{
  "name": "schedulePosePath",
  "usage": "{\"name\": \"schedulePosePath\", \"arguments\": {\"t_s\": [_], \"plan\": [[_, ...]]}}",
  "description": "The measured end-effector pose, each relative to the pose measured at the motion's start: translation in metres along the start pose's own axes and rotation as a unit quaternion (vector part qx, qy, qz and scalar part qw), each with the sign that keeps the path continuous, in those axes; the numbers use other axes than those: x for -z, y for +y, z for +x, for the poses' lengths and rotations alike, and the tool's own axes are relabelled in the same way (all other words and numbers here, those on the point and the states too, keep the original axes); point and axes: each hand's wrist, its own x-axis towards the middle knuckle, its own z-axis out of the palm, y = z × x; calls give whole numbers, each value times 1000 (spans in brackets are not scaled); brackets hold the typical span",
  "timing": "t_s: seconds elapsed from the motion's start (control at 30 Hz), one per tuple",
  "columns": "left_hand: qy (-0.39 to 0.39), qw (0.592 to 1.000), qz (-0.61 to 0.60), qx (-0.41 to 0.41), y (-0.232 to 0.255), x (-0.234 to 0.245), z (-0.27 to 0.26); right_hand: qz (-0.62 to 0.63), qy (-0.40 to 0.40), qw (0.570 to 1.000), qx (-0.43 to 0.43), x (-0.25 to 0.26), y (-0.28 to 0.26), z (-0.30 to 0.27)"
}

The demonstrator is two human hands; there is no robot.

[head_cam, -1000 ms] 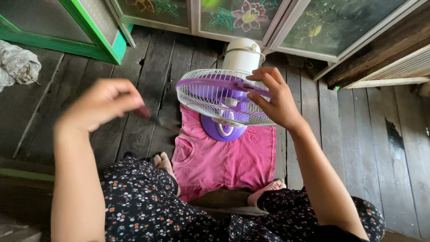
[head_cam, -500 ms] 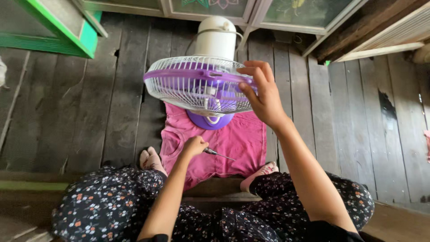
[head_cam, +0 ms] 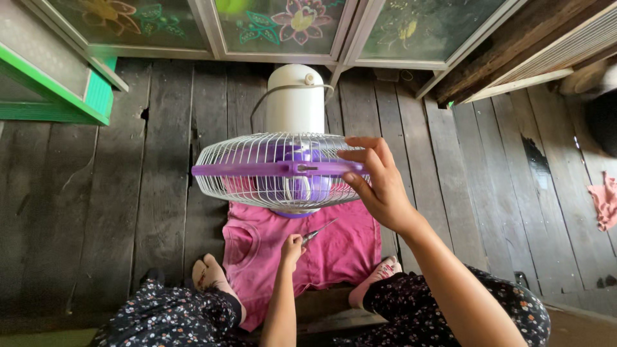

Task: The person sits on the floor and assembles a purple table fan. They place the front wire cage over the fan blades, align it, and use a screwdriver to tighten the screws securing the cage to the fan body.

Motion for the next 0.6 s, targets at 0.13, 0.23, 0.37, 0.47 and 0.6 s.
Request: {"name": "schedulePosePath", "arguments": {"t_s": [0.13, 0.23, 0.37, 0.47, 0.6], "plan": [[126, 943, 225, -210, 15, 3, 12, -35, 7, 999, 18, -4, 0, 0], [165, 900, 235, -327, 51, -2, 40, -87, 22, 995, 39, -6, 1, 7], [177, 879, 144, -419, 98, -13, 69, -185, 25, 980, 74, -5, 0, 18], [191, 863, 154, -442, 108, -17, 73, -208, 8, 975, 80, -1, -6, 27], [218, 743, 341, -533, 103, -26, 68, -220, -30, 971, 93, 3, -14, 37]]}}
